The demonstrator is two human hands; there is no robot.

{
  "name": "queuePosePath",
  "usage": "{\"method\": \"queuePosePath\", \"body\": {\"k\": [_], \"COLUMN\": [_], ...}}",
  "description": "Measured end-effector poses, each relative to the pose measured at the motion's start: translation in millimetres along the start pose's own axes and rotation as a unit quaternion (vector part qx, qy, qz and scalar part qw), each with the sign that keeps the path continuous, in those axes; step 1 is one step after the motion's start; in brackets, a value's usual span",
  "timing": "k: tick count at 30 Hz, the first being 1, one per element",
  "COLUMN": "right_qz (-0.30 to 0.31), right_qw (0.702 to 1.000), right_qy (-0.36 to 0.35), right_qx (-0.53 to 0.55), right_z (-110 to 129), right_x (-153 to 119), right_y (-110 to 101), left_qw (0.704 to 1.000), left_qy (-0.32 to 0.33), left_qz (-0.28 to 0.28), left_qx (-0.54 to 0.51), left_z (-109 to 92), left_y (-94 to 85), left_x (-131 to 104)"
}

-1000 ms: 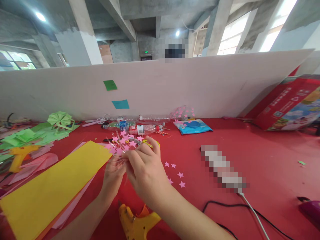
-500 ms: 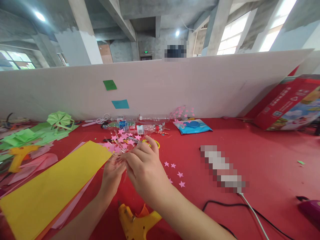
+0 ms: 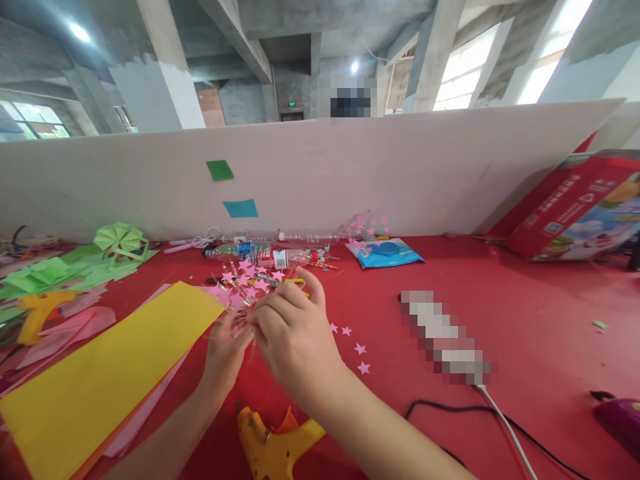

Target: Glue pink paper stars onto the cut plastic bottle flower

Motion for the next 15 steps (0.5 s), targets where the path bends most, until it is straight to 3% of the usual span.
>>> {"method": "queuePosePath", "body": {"k": [5,15], "right_qz": [0.021,0.002], "right_qw": [1.0,1.0], "right_qy": [0.004,0.007], "right_qx": [-0.013,0.01], "right_z": [0.8,-0.7], "right_x": [0.0,1.1], "right_y": [1.0,-1.6], "left_qw": [1.0,0.999], "left_qy": [-0.022,-0.038], "left_qz": [0.01,0.012], "left_qx": [-0.012,-0.026], "left_z": [-0.5,-3.4], "left_y": [1.1,1.5], "left_x": [-1.2,-1.6]}}
Point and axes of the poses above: each hand's wrist, its own x-axis towards the middle knuckle, its own y-axis out of the palm, z = x × y, the point moved 2 cm from there along x, towards the middle knuckle, and after that the axes turned 6 degrees about z, right-handed, at the moved point
